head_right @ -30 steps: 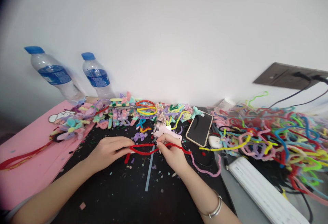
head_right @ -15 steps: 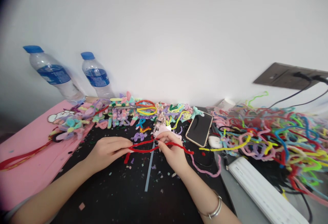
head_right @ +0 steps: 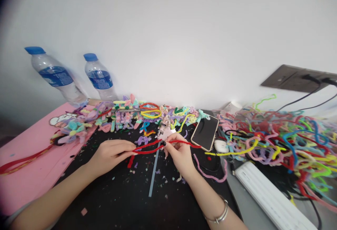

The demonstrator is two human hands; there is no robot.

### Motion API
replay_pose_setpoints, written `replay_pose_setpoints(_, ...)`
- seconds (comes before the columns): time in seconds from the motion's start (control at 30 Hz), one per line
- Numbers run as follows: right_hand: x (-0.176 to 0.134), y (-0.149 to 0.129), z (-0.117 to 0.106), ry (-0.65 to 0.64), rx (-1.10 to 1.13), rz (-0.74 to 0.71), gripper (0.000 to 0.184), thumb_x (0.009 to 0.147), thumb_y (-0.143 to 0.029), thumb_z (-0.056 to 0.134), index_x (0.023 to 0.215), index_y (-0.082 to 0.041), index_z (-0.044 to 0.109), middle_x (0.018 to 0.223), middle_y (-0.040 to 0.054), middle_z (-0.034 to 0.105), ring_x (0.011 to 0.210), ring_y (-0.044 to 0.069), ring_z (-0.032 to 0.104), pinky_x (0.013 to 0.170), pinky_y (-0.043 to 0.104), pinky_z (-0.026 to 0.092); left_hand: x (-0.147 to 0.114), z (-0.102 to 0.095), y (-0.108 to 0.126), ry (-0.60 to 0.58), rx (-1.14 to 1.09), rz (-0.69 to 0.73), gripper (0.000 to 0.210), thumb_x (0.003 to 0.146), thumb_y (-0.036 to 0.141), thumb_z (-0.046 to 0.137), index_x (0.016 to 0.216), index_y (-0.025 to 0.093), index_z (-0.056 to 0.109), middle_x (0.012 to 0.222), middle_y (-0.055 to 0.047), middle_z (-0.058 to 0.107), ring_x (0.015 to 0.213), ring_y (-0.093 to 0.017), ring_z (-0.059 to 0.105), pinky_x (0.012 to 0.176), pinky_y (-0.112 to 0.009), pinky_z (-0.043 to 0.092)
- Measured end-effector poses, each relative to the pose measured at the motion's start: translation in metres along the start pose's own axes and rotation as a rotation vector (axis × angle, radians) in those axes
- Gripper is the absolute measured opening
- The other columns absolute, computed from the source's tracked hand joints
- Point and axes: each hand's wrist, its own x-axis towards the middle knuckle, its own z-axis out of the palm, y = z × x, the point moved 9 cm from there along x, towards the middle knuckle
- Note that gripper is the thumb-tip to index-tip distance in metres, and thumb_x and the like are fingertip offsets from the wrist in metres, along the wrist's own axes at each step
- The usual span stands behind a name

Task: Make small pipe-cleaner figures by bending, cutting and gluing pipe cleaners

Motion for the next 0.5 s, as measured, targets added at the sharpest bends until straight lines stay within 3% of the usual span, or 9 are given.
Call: replay_pose_setpoints(0.5,0.0017,0.0017,-0.0059,0.037,0.032,-0.042,0.016,0.076,-0.028,0.065,0.071,-0.018,0.053,0.057,-0.0028,0.06,0.049,0.011,0.056,0.051,0.025,0.047,0.0019,0.0014,0.0029,-0.018,-0.02,0.019,0.017,0.085,0.025,0.052,0.084,0.018,0.067,0.081,-0.004,0.071,0.076,-0.014,0.066,0.074,-0.022,0.051)
